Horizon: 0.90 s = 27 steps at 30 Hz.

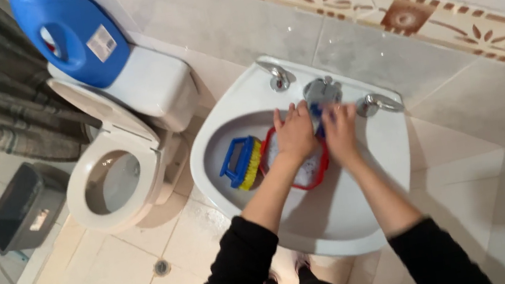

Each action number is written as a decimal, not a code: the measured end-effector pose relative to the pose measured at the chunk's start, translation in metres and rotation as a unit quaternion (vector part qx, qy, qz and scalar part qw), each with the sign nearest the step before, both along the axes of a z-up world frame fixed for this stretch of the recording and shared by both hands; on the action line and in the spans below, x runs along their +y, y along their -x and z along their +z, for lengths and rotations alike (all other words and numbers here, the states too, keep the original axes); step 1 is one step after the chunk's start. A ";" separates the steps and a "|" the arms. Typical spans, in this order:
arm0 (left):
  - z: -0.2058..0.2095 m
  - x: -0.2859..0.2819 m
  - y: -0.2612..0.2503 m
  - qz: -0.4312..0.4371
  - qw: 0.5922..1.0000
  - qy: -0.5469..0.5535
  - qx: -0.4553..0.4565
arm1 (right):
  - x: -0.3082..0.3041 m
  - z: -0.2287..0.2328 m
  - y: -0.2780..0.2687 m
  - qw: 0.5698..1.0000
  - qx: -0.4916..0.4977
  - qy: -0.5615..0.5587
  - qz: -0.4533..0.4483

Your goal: Cleaning a bathroom sink using a sponge, brush, and water

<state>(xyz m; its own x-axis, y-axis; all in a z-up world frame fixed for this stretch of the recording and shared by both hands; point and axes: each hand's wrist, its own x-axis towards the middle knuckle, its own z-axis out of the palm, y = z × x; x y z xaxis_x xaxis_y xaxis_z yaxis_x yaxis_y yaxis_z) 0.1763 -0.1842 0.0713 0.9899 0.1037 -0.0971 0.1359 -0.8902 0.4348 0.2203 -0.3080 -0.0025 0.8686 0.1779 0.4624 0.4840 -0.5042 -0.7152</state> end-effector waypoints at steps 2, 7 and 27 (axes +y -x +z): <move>0.007 0.000 0.003 0.000 1.000 0.009 0.005 | -0.011 -0.019 -0.050 0.999 0.026 0.003 -0.036; 0.017 0.006 0.005 -0.006 0.999 0.051 -0.006 | 0.002 -0.010 -0.032 0.996 0.047 -0.021 -0.067; 0.016 -0.012 0.072 0.090 0.936 0.339 -0.034 | 0.018 0.086 0.025 0.961 -0.132 0.153 0.191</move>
